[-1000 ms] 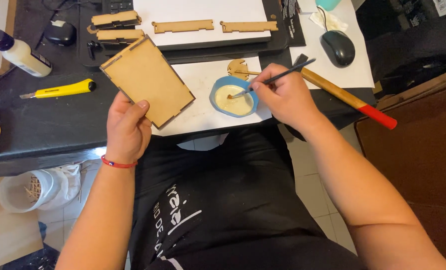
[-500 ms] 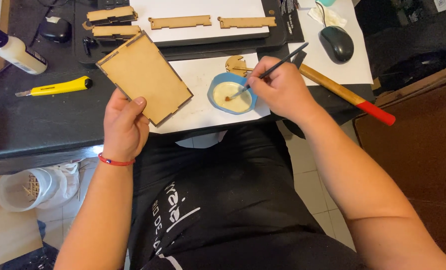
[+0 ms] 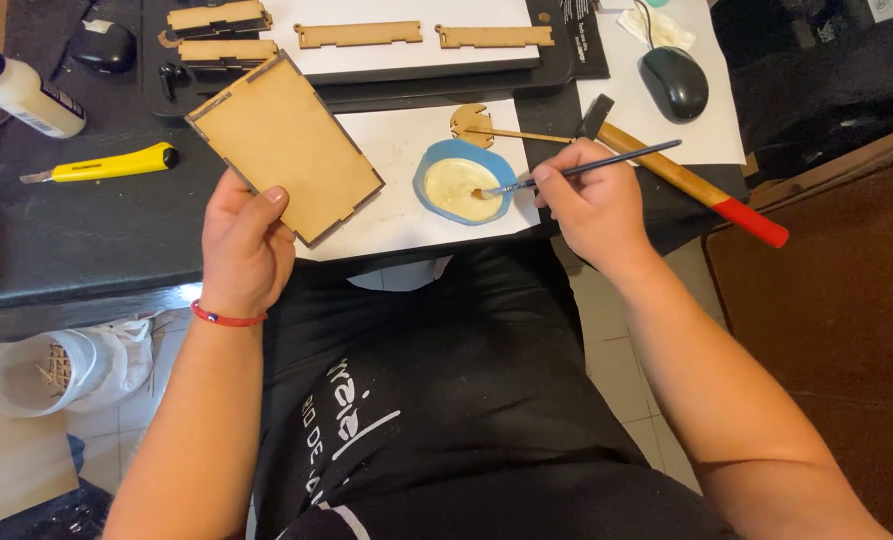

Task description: Applying varnish to laser-cut wooden box components using a paintbrush on a production workbench.

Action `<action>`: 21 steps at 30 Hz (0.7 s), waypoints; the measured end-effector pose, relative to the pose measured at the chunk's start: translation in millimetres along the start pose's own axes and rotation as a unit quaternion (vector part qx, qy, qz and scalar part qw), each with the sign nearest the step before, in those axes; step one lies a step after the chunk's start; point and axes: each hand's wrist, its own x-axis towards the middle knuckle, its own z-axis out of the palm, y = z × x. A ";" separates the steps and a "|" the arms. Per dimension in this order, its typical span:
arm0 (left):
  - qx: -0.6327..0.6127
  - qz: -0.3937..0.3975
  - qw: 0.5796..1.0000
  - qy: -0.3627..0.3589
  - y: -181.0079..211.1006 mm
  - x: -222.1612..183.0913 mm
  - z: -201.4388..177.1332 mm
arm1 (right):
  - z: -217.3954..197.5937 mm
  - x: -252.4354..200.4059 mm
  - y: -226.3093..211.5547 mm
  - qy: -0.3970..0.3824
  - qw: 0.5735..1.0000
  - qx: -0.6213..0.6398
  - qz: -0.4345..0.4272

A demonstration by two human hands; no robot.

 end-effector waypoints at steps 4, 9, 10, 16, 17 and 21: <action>-0.003 -0.002 1.000 0.001 1.4 0.6 0.4 | 7.7 -3.3 13.2 0.028 0.997 0.065 0.033; -0.015 -0.016 1.000 0.015 2.3 0.6 1.9 | 12.9 1.8 22.2 0.104 0.927 0.299 0.202; -0.015 -0.016 1.000 0.016 2.7 0.4 2.6 | 10.9 2.9 23.5 0.104 0.927 0.299 0.202; -0.013 -0.012 1.000 0.026 1.1 0.0 9.4 | 3.1 9.8 12.6 0.103 0.886 0.381 0.242; -0.015 -0.023 0.999 0.030 -4.2 -0.6 5.4 | 3.2 10.9 10.4 0.097 0.879 0.412 0.220; -0.052 -0.044 0.998 0.018 1.8 -17.8 34.4 | 12.8 9.8 -30.9 0.080 0.884 0.446 0.116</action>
